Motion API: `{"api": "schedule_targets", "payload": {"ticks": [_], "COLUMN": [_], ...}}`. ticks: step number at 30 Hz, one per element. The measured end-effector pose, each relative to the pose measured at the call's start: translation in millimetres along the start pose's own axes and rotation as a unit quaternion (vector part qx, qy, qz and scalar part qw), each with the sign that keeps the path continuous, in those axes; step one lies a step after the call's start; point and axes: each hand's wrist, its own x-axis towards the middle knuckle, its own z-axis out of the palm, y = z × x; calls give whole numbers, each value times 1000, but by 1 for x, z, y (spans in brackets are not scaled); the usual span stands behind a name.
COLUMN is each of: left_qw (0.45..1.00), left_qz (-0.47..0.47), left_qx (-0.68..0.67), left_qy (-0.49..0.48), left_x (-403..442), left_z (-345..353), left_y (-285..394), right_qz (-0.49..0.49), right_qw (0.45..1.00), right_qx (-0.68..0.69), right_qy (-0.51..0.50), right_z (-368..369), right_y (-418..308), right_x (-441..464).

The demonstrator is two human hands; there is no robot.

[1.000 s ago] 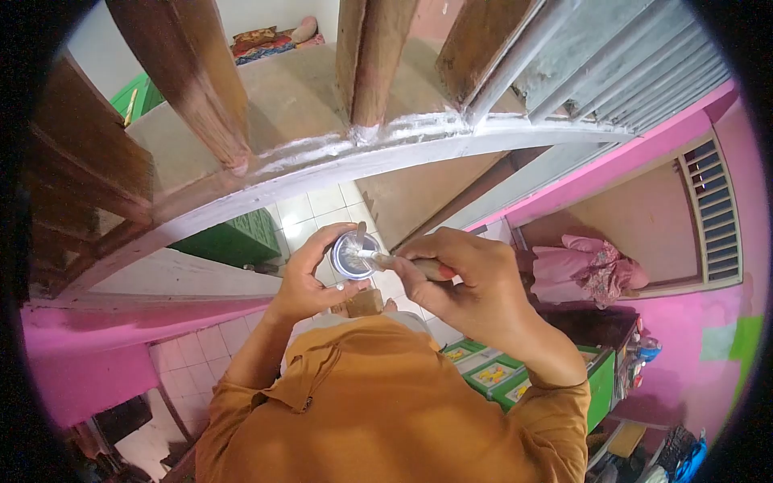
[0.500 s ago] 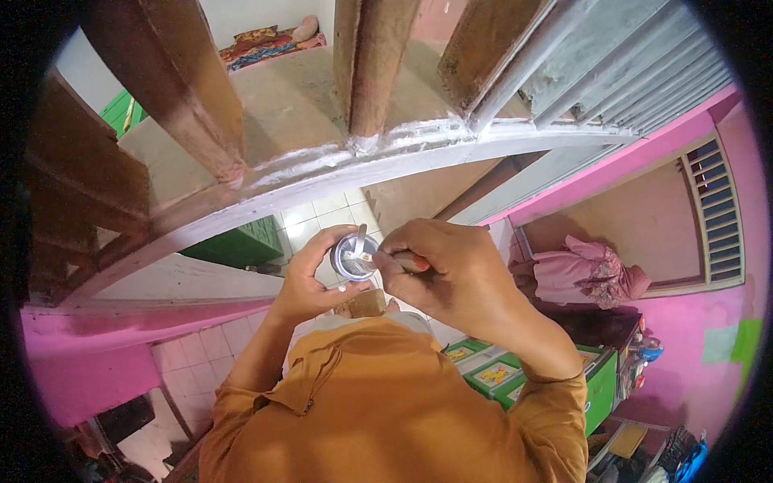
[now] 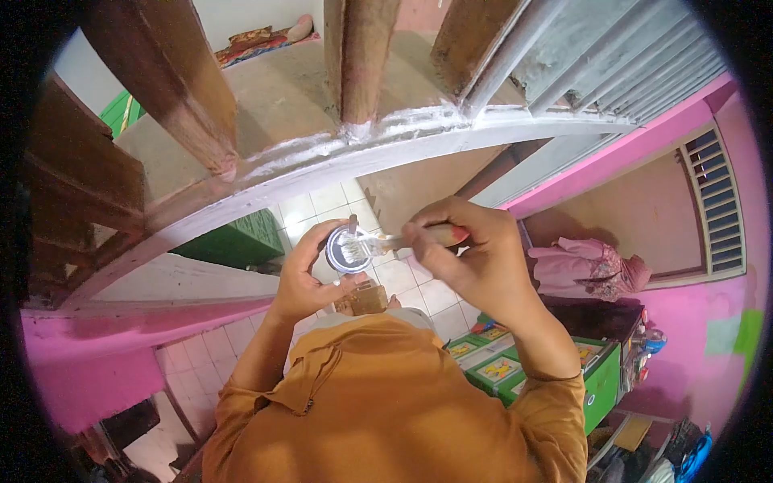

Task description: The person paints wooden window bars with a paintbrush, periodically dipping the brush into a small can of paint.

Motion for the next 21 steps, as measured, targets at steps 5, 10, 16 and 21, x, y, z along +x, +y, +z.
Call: {"api": "schedule_targets", "payload": {"ticks": [5,10,16,21], "left_qw": [1000,999,999,999], "left_qz": [-15,-13,-27,-10], "left_qx": [-23,-48,-35,-31], "left_qy": [-8,1,-12,-11], "left_x": [4,9,18,25], "left_z": [1,5,4,6], "left_y": [-2,-2,10,17], "right_qz": [111,154,201,234], "right_qw": [982,959,902,866], "right_qx": [137,206,344,424], "right_qy": [61,122,166,124], "right_z": [-9,-10,-7,-6], "right_y": [17,37,62,72], "right_x": [-5,-11,-20,-25]}}
